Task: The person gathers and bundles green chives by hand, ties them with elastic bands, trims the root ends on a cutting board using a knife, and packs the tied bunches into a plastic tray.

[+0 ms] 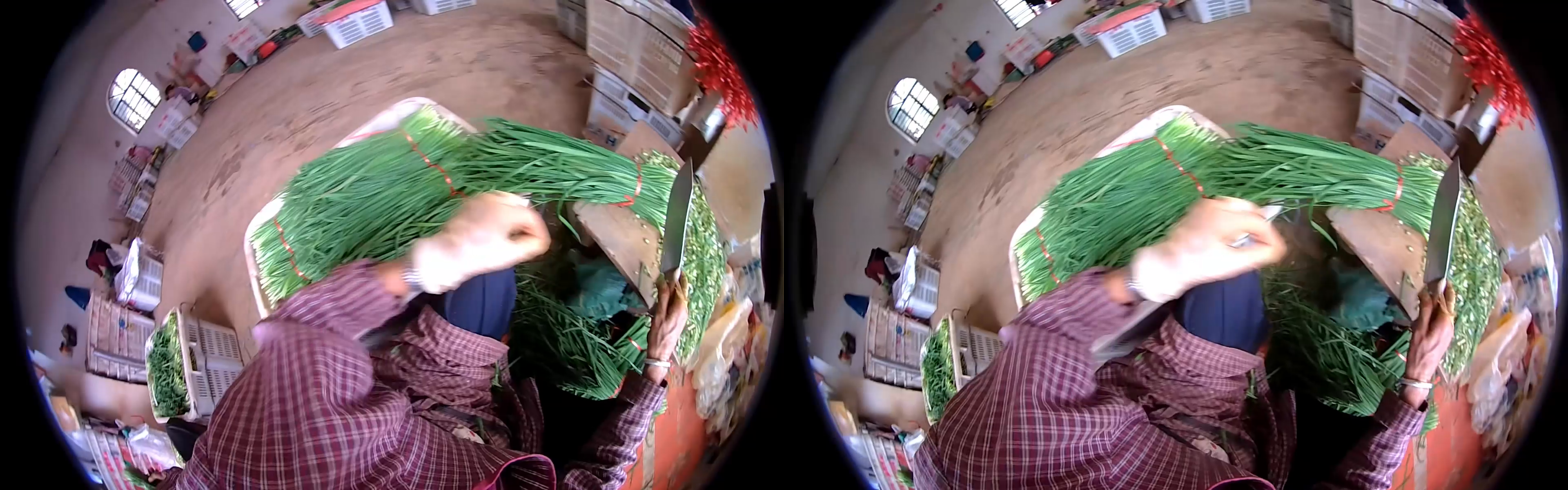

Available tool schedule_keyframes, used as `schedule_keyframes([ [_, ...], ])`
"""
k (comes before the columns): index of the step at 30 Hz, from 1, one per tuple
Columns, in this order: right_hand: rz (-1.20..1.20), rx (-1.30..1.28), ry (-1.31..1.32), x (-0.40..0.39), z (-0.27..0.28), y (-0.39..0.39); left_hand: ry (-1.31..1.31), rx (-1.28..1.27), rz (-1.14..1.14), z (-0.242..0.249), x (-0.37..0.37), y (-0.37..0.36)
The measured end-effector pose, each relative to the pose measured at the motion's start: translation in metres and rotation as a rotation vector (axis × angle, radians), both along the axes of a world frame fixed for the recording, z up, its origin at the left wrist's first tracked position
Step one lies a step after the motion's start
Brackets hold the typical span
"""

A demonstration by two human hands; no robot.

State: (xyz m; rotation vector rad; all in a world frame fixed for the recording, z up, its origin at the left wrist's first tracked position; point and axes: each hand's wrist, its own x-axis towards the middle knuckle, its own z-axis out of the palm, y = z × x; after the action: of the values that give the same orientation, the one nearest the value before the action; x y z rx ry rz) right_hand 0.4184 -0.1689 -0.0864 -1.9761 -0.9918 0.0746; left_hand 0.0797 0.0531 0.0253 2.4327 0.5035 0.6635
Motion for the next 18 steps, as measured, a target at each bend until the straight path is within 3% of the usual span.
schedule_keyframes([
  [2, 0.002, 0.028, -0.034, 0.007, -0.017, 0.0, 0.01, 0.045, 0.303, 0.006, -0.084, 0.033],
  [3, 0.003, 0.064, 0.026, 0.004, -0.018, 0.004, -0.107, -0.323, 0.384, 0.012, -0.127, 0.052],
  [4, -0.014, 0.064, 0.08, 0.005, -0.02, 0.006, -0.218, -0.466, 0.535, 0.021, -0.164, 0.063],
  [5, -0.045, 0.038, 0.131, 0.005, -0.021, 0.008, -0.312, -0.495, 0.634, 0.02, -0.198, 0.078],
  [6, -0.07, 0.021, 0.168, 0.004, -0.02, 0.009, -0.227, -0.442, 0.813, 0.021, -0.224, 0.096],
  [7, -0.088, 0.002, 0.193, 0.001, -0.021, 0.011, -0.166, -0.391, 0.843, 0.011, -0.251, 0.113],
  [8, -0.12, -0.001, 0.163, -0.003, -0.018, 0.013, -0.169, -0.389, 0.846, 0.002, -0.258, 0.117],
  [11, -0.12, 0.023, 0.201, 0.002, -0.021, 0.012, 0.264, -0.149, 0.972, -0.011, -0.258, 0.125],
  [18, -0.051, 0.099, 0.266, 0.009, -0.022, 0.008, 0.592, -0.008, 0.985, -0.045, -0.226, 0.163],
])
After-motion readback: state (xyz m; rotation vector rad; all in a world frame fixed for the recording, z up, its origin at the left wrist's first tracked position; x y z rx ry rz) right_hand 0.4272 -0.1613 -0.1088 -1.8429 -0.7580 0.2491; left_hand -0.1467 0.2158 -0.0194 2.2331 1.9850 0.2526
